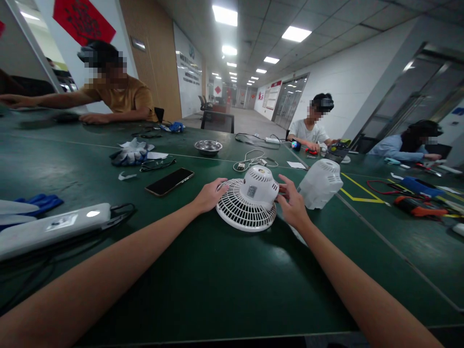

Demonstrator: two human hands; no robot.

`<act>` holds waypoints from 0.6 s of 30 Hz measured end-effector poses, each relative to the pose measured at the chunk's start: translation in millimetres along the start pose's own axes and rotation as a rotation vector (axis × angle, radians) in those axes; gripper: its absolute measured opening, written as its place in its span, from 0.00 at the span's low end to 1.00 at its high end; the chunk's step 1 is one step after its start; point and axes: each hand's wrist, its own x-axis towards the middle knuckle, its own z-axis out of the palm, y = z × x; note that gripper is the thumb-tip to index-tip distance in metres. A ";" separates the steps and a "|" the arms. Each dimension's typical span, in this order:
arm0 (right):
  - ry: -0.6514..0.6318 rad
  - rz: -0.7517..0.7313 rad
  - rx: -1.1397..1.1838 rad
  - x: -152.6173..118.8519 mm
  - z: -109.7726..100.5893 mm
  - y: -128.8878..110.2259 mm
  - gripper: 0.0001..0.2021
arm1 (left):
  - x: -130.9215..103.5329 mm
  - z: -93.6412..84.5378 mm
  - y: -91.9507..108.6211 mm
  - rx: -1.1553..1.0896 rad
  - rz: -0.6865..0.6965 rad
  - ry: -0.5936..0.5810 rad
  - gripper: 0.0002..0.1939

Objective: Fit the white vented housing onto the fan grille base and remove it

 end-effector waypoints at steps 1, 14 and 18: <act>-0.031 -0.011 0.028 -0.2 -1.3 0.6 0.34 | 0.4 0.4 -0.5 0.008 0.005 0.006 0.30; -0.203 0.004 -0.015 -1.2 2.7 -10.7 0.48 | 10.3 8.1 -15.9 0.031 0.024 0.020 0.29; -0.211 0.010 -0.018 -0.9 0.9 -11.9 0.48 | 9.6 7.7 -14.4 0.019 0.022 0.024 0.28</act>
